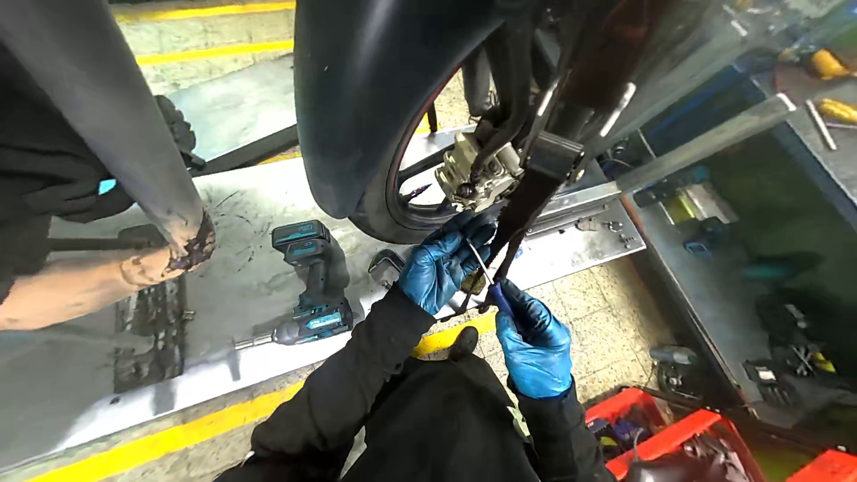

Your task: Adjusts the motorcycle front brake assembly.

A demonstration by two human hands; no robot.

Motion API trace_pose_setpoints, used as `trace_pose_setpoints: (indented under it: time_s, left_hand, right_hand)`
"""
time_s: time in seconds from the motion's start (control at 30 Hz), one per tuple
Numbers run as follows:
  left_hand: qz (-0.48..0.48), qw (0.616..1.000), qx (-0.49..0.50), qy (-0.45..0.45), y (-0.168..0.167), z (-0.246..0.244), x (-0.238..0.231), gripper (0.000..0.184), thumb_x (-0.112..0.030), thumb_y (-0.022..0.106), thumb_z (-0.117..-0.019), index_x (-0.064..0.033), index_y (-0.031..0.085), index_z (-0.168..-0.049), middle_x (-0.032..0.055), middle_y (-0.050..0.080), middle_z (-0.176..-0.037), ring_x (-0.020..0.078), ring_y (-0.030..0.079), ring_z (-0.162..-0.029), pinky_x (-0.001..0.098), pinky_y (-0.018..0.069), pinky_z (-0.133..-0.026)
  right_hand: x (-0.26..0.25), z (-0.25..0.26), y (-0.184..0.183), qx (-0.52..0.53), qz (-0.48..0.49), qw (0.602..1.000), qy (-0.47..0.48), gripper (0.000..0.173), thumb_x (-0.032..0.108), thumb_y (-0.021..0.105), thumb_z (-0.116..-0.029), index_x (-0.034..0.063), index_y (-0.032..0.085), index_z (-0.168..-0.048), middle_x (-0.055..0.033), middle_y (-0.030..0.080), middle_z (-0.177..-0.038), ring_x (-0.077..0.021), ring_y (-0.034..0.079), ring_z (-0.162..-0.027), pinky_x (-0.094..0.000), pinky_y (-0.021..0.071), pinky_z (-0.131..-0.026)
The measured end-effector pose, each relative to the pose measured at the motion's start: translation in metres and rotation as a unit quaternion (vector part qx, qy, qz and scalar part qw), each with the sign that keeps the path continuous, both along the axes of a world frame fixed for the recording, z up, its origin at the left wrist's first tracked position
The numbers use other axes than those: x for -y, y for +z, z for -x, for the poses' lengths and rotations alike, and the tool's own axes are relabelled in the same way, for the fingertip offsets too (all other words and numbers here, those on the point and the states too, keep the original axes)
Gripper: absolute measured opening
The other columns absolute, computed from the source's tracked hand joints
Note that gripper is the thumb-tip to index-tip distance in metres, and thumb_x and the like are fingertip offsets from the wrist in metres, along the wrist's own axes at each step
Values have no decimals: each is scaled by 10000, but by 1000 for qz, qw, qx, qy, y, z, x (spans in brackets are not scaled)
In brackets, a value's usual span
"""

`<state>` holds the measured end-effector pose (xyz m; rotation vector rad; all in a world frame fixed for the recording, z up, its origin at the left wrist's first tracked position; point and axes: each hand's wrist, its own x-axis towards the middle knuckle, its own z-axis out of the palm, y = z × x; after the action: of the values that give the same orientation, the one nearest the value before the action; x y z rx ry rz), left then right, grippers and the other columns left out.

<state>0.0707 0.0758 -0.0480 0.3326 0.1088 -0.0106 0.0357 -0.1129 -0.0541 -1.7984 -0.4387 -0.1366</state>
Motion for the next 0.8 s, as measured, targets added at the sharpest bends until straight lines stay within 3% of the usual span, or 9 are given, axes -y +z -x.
trace_pose_setpoints:
  time_s: [0.1,0.23,0.43,0.53,0.7,0.8]
  left_hand:
    - [8,1000,18,-12,-3,-2,-4,410,-55,309,-1067,-27,543,-1403,168,645,-1359,283,658,-1220,406,552,-1021]
    - [-78,996,40,-10,-1,-3,-17,392,-7,326,-1056,20,561,-1369,212,650,-1331,317,675,-1186,449,560,-1013]
    - [-102,992,71,11,-5,-2,-18,325,23,475,-1021,1,646,-1297,230,670,-1298,338,689,-1161,449,552,-1029]
    - [-93,994,54,31,-5,-3,-15,327,45,461,-1015,5,642,-1284,246,665,-1296,348,690,-1155,447,553,-1027]
    - [-98,989,-46,100,9,-9,-4,204,95,458,-1005,-2,625,-1072,239,715,-1151,345,732,-1032,454,597,-937]
    - [-148,981,-40,115,11,-10,-3,165,79,514,-983,-51,616,-980,160,727,-997,278,743,-905,433,625,-854]
  right_hand:
    - [-4,3,0,0,-1,1000,-12,413,2,687,-873,17,691,-1286,-85,743,-1155,-110,731,-918,-258,637,-778]
    - [-7,4,0,0,15,1000,-26,390,7,679,-866,38,713,-1253,-49,746,-1082,-58,699,-785,-219,618,-684]
    - [-6,-1,-1,33,45,998,-23,348,43,677,-878,54,729,-1221,-40,750,-1073,-50,708,-837,-222,623,-729]
    - [-6,-7,-1,42,47,998,-22,343,48,671,-878,47,732,-1215,-49,753,-1063,-68,716,-854,-238,628,-744]
    - [-7,-13,2,42,31,998,-21,340,46,670,-871,33,733,-1205,-54,759,-1047,-81,723,-839,-259,637,-745]
    - [-7,-14,4,31,6,999,-21,336,50,658,-885,1,710,-1213,-60,761,-1034,-86,729,-822,-259,645,-733]
